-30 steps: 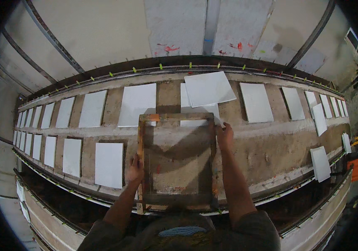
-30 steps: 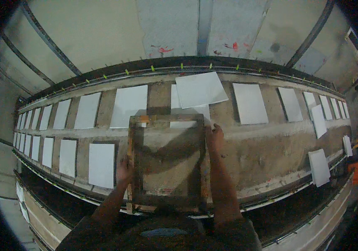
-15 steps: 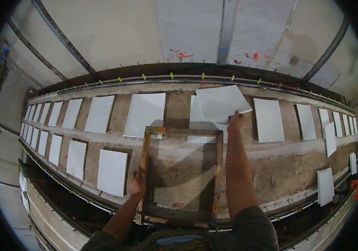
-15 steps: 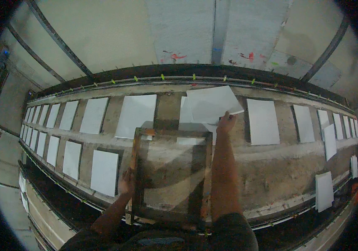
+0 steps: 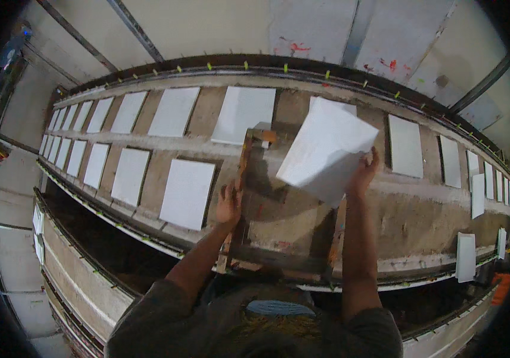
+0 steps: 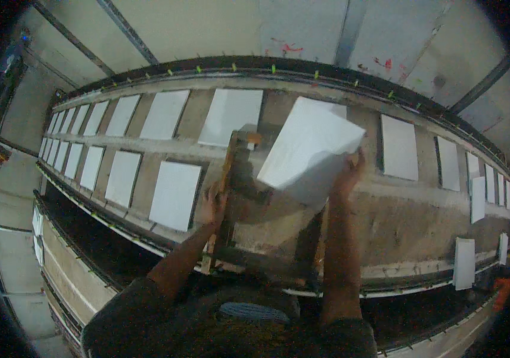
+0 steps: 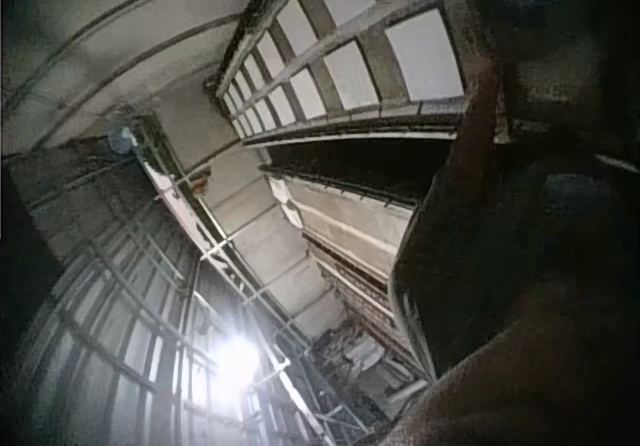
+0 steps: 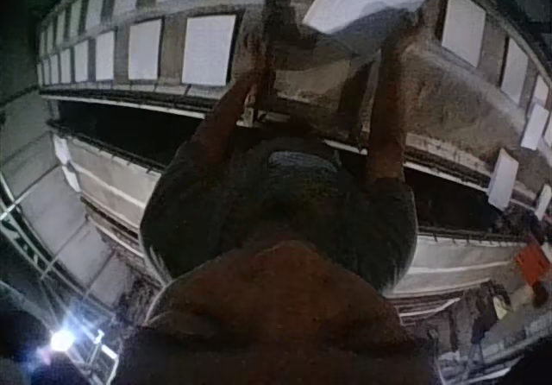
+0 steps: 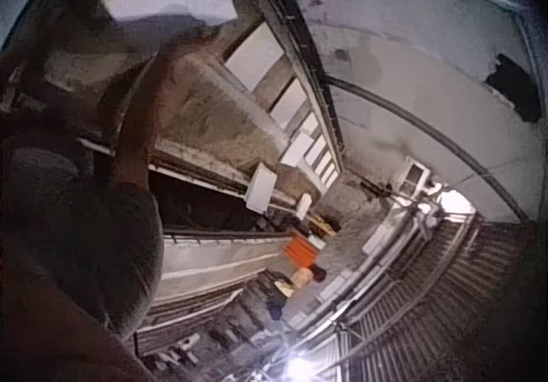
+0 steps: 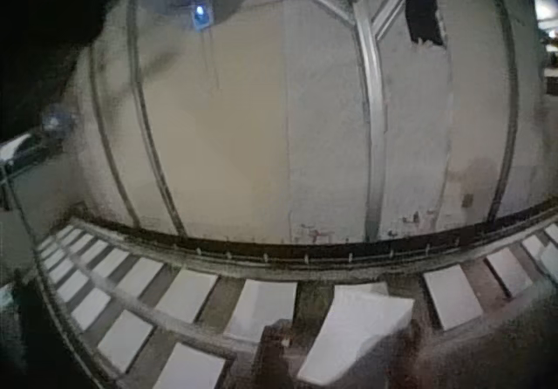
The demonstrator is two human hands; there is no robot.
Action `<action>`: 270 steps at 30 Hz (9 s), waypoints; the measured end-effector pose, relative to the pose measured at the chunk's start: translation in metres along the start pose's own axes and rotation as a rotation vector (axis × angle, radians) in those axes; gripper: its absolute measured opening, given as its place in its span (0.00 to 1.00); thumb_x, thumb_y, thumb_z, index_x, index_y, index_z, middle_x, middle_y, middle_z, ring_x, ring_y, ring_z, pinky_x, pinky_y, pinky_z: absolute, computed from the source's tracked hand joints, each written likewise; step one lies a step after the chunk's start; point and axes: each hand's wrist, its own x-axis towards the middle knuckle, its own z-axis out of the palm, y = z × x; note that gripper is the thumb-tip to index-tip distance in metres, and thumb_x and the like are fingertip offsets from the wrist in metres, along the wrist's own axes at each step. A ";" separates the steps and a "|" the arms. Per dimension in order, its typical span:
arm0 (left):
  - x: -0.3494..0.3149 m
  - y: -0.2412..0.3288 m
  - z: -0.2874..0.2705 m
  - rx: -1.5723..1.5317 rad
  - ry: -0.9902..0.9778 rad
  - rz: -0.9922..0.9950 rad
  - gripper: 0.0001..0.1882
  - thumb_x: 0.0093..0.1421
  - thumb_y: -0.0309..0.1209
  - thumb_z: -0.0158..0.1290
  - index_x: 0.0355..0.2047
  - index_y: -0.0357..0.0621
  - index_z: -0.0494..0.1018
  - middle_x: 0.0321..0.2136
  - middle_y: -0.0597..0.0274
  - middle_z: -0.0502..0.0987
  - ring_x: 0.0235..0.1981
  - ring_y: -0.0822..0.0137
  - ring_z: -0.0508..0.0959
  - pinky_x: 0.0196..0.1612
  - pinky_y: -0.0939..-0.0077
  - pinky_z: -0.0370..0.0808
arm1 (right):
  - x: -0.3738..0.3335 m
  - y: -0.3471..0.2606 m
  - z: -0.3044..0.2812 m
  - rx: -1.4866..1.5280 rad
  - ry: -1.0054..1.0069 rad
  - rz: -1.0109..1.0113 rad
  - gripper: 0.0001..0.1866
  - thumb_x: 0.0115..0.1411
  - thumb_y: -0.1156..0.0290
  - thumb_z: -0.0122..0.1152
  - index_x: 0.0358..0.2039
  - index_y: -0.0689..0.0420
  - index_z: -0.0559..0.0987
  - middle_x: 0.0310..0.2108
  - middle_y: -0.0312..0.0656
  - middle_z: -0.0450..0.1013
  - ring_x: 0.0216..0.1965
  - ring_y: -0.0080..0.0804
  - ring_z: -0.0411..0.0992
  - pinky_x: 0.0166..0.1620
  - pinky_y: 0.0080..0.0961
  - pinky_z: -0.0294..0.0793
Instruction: The person repeatedly picks up white rectangular panels and places them into a wooden frame on a workbench. The person aligns the panels within the frame and then removes them to repeat the process with other panels.
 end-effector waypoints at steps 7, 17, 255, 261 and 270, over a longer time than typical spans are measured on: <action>-0.014 -0.004 -0.005 0.127 0.004 0.295 0.26 0.65 0.49 0.53 0.62 0.61 0.69 0.59 0.42 0.63 0.57 0.39 0.67 0.59 0.44 0.66 | -0.114 0.067 -0.029 -0.647 -0.119 0.217 0.19 0.66 0.75 0.53 0.58 0.57 0.74 0.52 0.49 0.73 0.54 0.39 0.72 0.55 0.34 0.71; -0.031 -0.028 0.017 0.312 -0.052 0.344 0.25 0.60 0.54 0.57 0.52 0.57 0.78 0.64 0.46 0.58 0.64 0.40 0.59 0.66 0.41 0.57 | -0.157 0.110 -0.042 -0.851 -0.160 -0.161 0.21 0.68 0.67 0.49 0.60 0.56 0.72 0.51 0.53 0.74 0.47 0.47 0.73 0.53 0.35 0.70; -0.284 0.468 0.325 -0.086 -0.163 0.935 0.24 0.58 0.40 0.62 0.53 0.46 0.72 0.49 0.51 0.73 0.52 0.46 0.71 0.54 0.53 0.70 | 0.046 -0.130 -0.609 -0.175 0.761 0.074 0.19 0.61 0.65 0.68 0.50 0.61 0.76 0.35 0.46 0.77 0.35 0.34 0.74 0.40 0.33 0.75; -0.359 0.545 0.415 -0.217 -0.427 1.028 0.19 0.59 0.39 0.62 0.47 0.45 0.75 0.45 0.51 0.76 0.49 0.48 0.74 0.51 0.56 0.73 | 0.051 -0.209 -0.709 -1.105 1.013 -0.252 0.17 0.57 0.64 0.71 0.38 0.64 0.79 0.35 0.46 0.75 0.40 0.43 0.74 0.47 0.38 0.72; -0.433 0.601 0.483 -0.282 -0.734 0.938 0.16 0.59 0.39 0.61 0.44 0.44 0.78 0.41 0.52 0.80 0.47 0.49 0.77 0.52 0.57 0.73 | 0.014 -0.233 -0.817 -0.712 1.255 0.253 0.32 0.55 0.54 0.73 0.51 0.62 0.72 0.49 0.52 0.71 0.51 0.51 0.70 0.52 0.44 0.70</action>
